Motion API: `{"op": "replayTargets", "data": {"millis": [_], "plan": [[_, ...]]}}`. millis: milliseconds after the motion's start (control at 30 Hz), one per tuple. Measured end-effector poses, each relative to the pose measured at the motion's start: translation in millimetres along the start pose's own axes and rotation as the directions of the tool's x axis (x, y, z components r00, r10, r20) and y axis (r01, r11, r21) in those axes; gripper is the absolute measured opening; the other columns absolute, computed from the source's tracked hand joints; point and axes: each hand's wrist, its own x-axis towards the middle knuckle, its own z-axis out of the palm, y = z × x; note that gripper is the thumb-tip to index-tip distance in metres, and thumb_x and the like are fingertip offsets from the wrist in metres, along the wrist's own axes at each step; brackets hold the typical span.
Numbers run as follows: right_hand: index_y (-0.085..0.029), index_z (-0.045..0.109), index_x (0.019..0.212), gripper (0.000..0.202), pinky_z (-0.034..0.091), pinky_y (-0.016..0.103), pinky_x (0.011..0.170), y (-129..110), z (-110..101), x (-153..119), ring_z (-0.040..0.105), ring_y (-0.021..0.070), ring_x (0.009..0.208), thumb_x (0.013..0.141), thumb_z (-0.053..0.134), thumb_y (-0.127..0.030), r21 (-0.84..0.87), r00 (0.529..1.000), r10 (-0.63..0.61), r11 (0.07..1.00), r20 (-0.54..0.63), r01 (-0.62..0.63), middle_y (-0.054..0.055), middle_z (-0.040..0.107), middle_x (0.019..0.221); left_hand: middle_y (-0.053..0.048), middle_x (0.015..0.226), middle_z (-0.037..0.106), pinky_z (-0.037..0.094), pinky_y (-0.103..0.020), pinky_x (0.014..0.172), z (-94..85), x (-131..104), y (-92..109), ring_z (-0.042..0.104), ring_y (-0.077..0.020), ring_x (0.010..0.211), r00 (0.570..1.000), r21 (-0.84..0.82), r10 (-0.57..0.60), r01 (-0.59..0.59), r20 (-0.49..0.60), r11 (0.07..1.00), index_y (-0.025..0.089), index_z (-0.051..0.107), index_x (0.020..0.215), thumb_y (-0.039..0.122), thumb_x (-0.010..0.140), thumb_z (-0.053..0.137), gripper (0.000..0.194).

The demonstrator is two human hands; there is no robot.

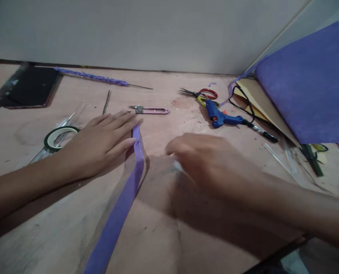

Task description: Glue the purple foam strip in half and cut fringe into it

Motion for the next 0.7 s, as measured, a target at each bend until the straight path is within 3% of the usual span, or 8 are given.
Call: {"op": "replayTargets", "data": {"millis": [33,100,233,333,433,533,600,700], "plan": [[-0.015,0.076,0.123,0.025,0.059,0.035,0.08,-11.9,11.2,6.2,0.077,0.024,0.096,0.12,0.052,-0.019,0.09,0.988,-0.151,0.984,-0.038,0.153,0.011,0.084,0.109,-0.012,0.198,0.035,0.025,-0.061,0.15,0.9,0.1,-1.1,0.032,-0.0355,0.184,1.0,0.007,0.001,-0.001,-0.019,1.0,0.017,0.044,0.186,0.05,0.122,0.028,0.074],[-0.015,0.075,0.136,0.032,0.06,0.036,0.089,-32.4,30.6,16.3,0.076,0.0229,0.11,0.123,0.046,-0.021,0.132,0.947,-0.314,0.938,-0.062,0.32,0.012,0.085,0.138,-0.015,0.195,0.04,0.028,-0.06,0.149,2.5,0.4,-3.5,0.037,-0.0371,0.182,0.998,0.024,0.005,-0.003,-0.061,1.0,0.013,0.048,0.183,0.05,0.121,0.03,0.074],[-0.013,0.075,0.143,0.034,0.055,0.038,0.081,-55.3,56.4,28.1,0.069,0.0212,0.098,0.125,0.046,-0.02,0.136,0.874,-0.484,0.863,-0.051,0.486,0.01,0.079,0.156,-0.021,0.191,0.047,0.033,-0.063,0.145,2.4,1.0,-6.7,0.046,-0.0415,0.177,0.995,0.049,0.009,-0.004,-0.104,0.999,0.007,0.054,0.178,0.049,0.119,0.035,0.075],[-0.013,0.081,0.125,0.029,0.049,0.038,0.074,-60.8,65.5,34.9,0.062,0.0208,0.087,0.124,0.053,-0.019,0.126,0.842,-0.531,0.832,-0.1,0.54,0.007,0.084,0.125,-0.025,0.188,0.05,0.035,-0.07,0.141,-2.1,1.0,-8.2,0.049,-0.0464,0.174,0.988,0.046,0.014,-0.007,-0.153,0.999,0.007,0.054,0.177,0.048,0.117,0.042,0.073],[-0.017,0.08,0.101,0.024,0.043,0.039,0.072,-61.1,64.2,40.4,0.056,0.0212,0.081,0.119,0.064,-0.017,0.104,0.811,-0.569,0.806,-0.135,0.582,0.002,0.073,0.091,-0.02,0.187,0.053,0.035,-0.07,0.14,-7.4,1.7,-13.0,0.047,-0.0453,0.176,0.956,0.023,0.17,-0.169,-0.24,0.985,0.016,0.063,0.171,0.039,0.117,0.046,0.061],[-0.019,0.074,0.087,0.031,0.041,0.039,0.071,-55.6,52.5,41.0,0.054,0.0208,0.081,0.116,0.067,-0.014,0.132,0.8,-0.595,0.789,-0.077,0.6,0.001,0.068,0.085,-0.007,0.172,0.073,0.04,-0.061,0.135,-9.7,4.4,-22.9,0.058,-0.0384,0.17,0.907,-0.026,0.342,-0.359,-0.244,0.933,0.027,0.08,0.15,0.035,0.12,0.044,0.047],[-0.021,0.069,0.079,0.037,0.04,0.04,0.07,-48.2,40.9,37.5,0.053,0.0203,0.08,0.115,0.065,-0.011,0.182,0.794,-0.607,0.779,-0.02,0.6,0.001,0.068,0.083,-0.003,0.156,0.084,0.045,-0.056,0.127,-10.6,6.4,-30.5,0.069,-0.0352,0.159,0.9,-0.069,0.369,-0.394,-0.232,0.917,0.03,0.085,0.141,0.036,0.121,0.047,0.043],[-0.022,0.069,0.078,0.038,0.041,0.042,0.074,-33.6,22.4,27.0,0.059,0.0212,0.084,0.114,0.062,-0.01,0.181,0.801,-0.595,0.796,0.067,0.577,0.001,0.071,0.081,-0.006,0.138,0.09,0.051,-0.049,0.113,-15.9,6.2,-38.7,0.079,-0.0333,0.136,0.916,-0.142,0.34,-0.373,-0.212,0.917,0.028,0.088,0.126,0.037,0.118,0.053,0.036]]}}
